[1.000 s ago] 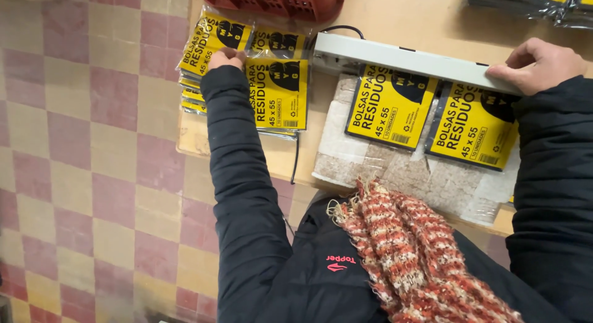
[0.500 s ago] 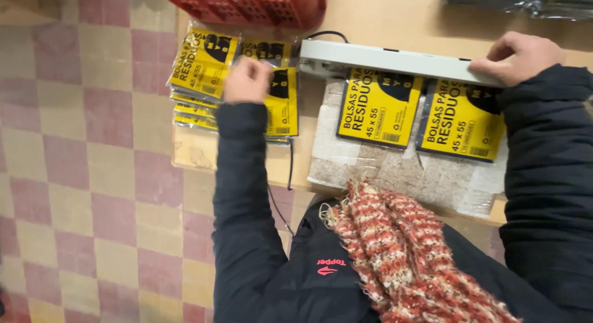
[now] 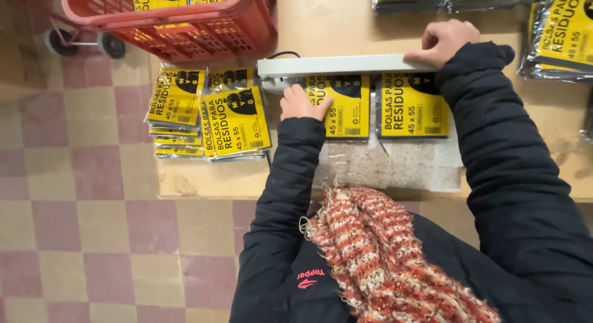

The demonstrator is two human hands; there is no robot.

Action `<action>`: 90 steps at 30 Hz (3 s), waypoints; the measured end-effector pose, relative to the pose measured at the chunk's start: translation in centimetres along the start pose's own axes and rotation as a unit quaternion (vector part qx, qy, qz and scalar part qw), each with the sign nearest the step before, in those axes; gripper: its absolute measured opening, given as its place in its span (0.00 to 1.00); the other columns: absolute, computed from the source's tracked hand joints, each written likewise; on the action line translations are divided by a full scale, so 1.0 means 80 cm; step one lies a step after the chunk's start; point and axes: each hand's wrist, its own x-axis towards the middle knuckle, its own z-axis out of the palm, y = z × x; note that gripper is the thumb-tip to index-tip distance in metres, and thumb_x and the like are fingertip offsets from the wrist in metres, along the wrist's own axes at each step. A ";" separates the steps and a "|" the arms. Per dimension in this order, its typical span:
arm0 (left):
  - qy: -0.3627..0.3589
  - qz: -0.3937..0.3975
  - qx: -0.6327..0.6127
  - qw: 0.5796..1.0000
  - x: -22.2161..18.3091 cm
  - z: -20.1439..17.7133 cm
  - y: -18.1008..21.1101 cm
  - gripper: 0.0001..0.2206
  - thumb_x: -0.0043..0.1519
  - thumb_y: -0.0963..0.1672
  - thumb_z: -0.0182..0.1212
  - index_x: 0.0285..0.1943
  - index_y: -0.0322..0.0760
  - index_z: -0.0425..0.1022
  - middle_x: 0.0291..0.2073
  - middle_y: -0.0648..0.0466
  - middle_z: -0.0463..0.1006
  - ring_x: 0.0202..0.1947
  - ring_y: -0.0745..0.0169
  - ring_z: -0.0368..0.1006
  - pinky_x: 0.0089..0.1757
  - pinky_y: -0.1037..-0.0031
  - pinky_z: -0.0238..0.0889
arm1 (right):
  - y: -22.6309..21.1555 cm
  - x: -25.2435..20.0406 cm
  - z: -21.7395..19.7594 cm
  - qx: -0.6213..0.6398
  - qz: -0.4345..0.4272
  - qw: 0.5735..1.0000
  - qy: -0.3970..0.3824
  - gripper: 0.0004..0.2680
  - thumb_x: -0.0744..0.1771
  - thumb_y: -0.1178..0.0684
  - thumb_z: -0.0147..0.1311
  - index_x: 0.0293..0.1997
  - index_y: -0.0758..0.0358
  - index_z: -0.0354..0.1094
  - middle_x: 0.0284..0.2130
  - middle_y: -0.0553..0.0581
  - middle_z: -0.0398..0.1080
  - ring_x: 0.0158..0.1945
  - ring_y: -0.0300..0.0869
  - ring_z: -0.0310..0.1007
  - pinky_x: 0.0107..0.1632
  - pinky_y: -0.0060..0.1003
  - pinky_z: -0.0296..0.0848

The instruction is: Sealing individual plastic trash bags using a heat sealer and organizing them into stacks.

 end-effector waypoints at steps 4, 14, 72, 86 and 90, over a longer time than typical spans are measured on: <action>-0.001 -0.010 -0.044 0.999 0.004 0.025 -0.014 0.34 0.47 0.53 0.79 0.54 0.32 0.65 0.49 0.39 0.71 0.50 0.33 0.70 0.46 0.50 0.67 | 0.023 -0.008 0.014 0.126 -0.013 0.990 0.066 0.16 0.66 0.39 0.68 0.32 0.64 0.73 0.28 0.59 0.73 0.32 0.49 0.73 0.39 0.42 0.73; -0.078 -0.097 -0.072 0.990 0.008 0.003 0.001 0.27 0.50 0.51 0.74 0.54 0.36 0.69 0.50 0.45 0.78 0.53 0.41 0.73 0.50 0.52 0.66 | 0.006 -0.102 -0.075 0.622 -0.127 0.772 -0.019 0.09 0.71 0.54 0.56 0.33 0.66 0.70 0.30 0.57 0.74 0.34 0.41 0.77 0.42 0.36 0.77; 0.130 -0.207 0.001 0.970 0.063 -0.067 -0.319 0.35 0.48 0.55 0.76 0.59 0.33 0.67 0.54 0.40 0.72 0.56 0.36 0.65 0.52 0.52 0.63 | -0.399 0.028 0.287 0.353 -0.007 0.922 -0.162 0.32 0.64 0.51 0.66 0.70 0.74 0.44 0.60 0.75 0.63 0.62 0.59 0.68 0.62 0.45 0.67; 0.050 -0.007 -0.340 0.939 0.024 -0.140 -0.246 0.16 0.59 0.44 0.69 0.53 0.35 0.72 0.42 0.44 0.83 0.43 0.57 0.81 0.47 0.71 0.71 | -0.384 -0.004 0.251 0.461 -0.028 0.885 -0.059 0.34 0.65 0.58 0.62 0.74 0.73 0.35 0.63 0.72 0.62 0.67 0.54 0.62 0.68 0.44 0.61; 0.124 0.189 -0.373 0.900 -0.046 -0.200 -0.171 0.12 0.61 0.38 0.65 0.53 0.33 0.73 0.44 0.44 0.79 0.44 0.53 0.78 0.48 0.70 0.70 | -0.354 -0.054 0.139 0.619 -0.141 0.771 -0.045 0.26 0.69 0.61 0.56 0.74 0.68 0.43 0.64 0.63 0.62 0.66 0.46 0.65 0.68 0.40 0.65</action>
